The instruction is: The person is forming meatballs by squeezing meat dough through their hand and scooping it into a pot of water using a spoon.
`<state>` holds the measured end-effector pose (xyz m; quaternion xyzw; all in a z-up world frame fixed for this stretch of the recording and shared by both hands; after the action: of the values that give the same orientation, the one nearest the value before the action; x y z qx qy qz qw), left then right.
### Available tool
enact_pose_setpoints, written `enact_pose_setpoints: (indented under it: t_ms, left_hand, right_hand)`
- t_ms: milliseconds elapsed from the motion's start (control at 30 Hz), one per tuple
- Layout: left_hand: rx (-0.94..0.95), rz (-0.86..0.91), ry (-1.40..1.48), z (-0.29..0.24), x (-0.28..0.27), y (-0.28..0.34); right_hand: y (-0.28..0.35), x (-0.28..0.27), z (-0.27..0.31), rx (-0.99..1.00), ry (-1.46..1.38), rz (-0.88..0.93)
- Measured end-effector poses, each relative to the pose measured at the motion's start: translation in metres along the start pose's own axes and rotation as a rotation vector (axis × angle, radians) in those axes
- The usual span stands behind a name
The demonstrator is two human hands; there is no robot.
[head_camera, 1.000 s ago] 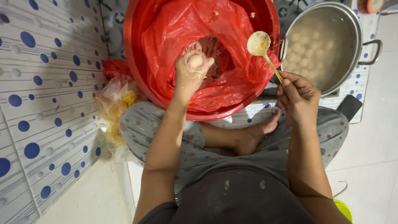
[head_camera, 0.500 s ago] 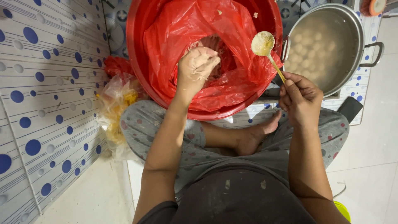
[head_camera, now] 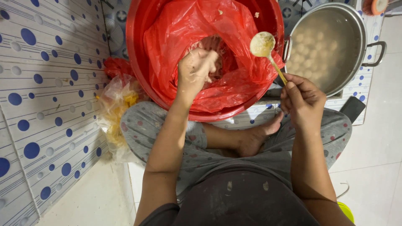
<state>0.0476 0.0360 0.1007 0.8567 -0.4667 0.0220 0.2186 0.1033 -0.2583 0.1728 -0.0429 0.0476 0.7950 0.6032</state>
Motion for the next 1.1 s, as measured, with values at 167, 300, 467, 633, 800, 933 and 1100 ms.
enact_pose_setpoints:
  t_ms: [167, 300, 467, 633, 800, 933, 1100]
  left_hand:
    - [0.297, 0.035, -0.103, -0.008, 0.007, 0.005]
    - [0.345, 0.103, -0.074, -0.014, 0.012, 0.005]
    - [0.346, 0.053, -0.292, 0.036, 0.003, -0.015]
    - [0.163, -0.003, -0.361, 0.095, -0.007, -0.041]
    - [-0.079, 0.03, -0.822, 0.084, -0.006, -0.025]
    - [-0.015, 0.101, -1.124, 0.103, 0.008, -0.04]
    - [0.045, 0.115, -1.337, 0.166, 0.004, -0.085]
  right_hand:
    - [0.012, 0.035, 0.04, -0.174, 0.248, 0.077]
    - [0.023, 0.077, 0.09, -0.562, 0.579, 0.188]
    - [0.027, 0.099, 0.081, -0.713, 0.668, 0.179]
    - [0.031, 0.105, 0.065, -0.705, 0.698, 0.203]
    - [0.018, 0.078, -0.024, 0.143, 0.032, 0.109]
    - [0.026, 0.04, -0.054, 0.494, -0.282, 0.051]
    - [0.011, -0.056, -0.043, 0.332, -0.046, -0.188]
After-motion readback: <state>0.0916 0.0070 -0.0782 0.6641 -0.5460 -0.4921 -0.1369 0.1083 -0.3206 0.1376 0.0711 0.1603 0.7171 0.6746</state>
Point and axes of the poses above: each hand's wrist, its own y-axis away from the middle knuckle, its own x-axis out of the palm, z = x × y, the point moved 8 cm from there along -y, towards the middle knuckle, and after that the axes turned 4 degrees about -x, right-handed, at the moved point
